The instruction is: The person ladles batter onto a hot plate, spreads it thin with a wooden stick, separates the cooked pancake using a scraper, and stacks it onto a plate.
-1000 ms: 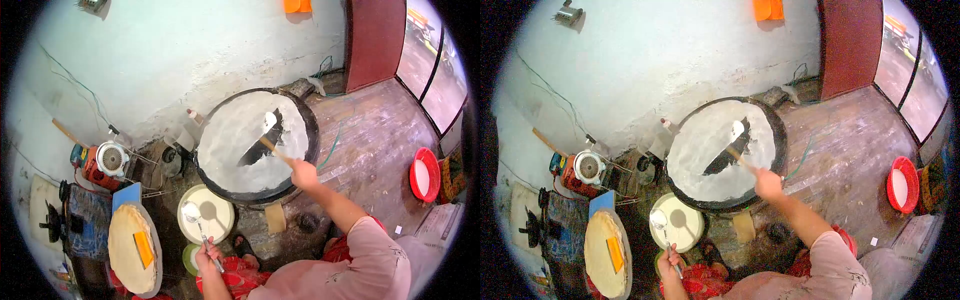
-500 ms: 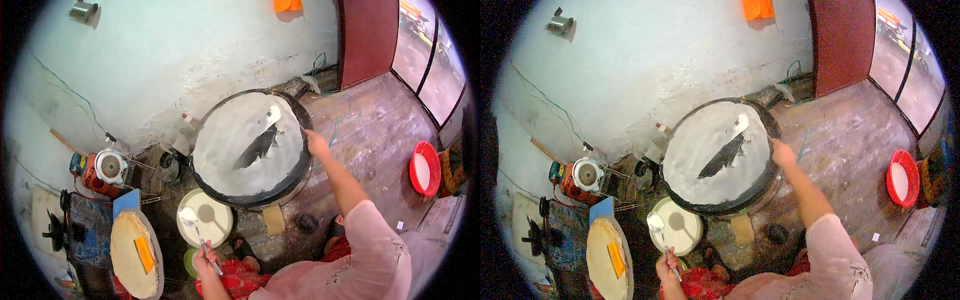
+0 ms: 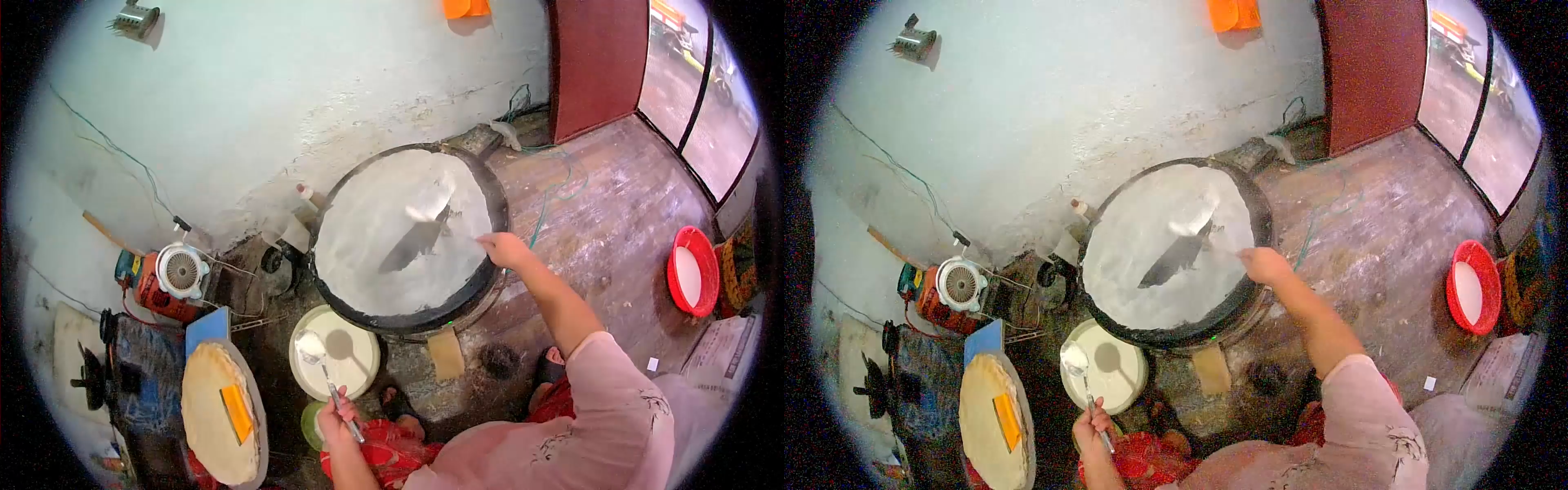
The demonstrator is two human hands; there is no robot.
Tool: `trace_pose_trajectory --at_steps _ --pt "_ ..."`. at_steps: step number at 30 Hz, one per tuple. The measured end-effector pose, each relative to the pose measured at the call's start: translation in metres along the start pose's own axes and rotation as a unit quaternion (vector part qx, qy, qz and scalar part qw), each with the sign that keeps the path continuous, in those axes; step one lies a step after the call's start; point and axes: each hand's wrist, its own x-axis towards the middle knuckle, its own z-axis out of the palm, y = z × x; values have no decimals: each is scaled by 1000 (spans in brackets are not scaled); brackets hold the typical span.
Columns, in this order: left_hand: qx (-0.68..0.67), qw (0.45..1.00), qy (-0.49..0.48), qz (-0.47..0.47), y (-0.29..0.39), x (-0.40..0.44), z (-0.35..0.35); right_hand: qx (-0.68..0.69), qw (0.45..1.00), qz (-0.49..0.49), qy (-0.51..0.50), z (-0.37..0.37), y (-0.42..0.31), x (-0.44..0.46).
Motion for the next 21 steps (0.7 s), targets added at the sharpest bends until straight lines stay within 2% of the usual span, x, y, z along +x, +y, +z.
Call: trace_pose_trajectory --at_steps 4,6,8,10,11,13,14,16,17,18,20,21 --pt "-16 999 30 -5 0 -3 -1 34 995 52 -80 -45 -21 -32" --pt "-17 999 47 -2 -2 -5 -2 84 978 169 86 -28 -3 -38" --pt "-4 999 38 -1 0 -4 0 88 980 160 77 1 -21 -42" --pt "-6 999 44 1 -2 -8 7 2 999 41 34 27 -49 -49" --pt "-9 999 48 -3 -3 -8 7 1 999 39 32 27 -61 -52" --pt "-18 999 42 -10 -2 -12 8 -45 996 40 -60 7 -94 -63" --pt "-20 999 41 -7 -1 -13 7 -45 996 37 -61 11 -89 -61" --pt "-2 1000 29 1 -1 -11 0 0 996 73 43 13 -73 -56" --pt "2 1000 13 -2 2 -6 -9 38 989 134 50 15 -73 -56" --pt "-1 1000 15 -2 1 -9 -10 36 989 134 47 26 -71 -58" --pt "-24 999 22 -16 2 -12 -4 51 997 59 -14 56 -61 -57" --pt "-17 1000 21 -11 3 -10 -7 21 997 53 -50 54 -73 -61"
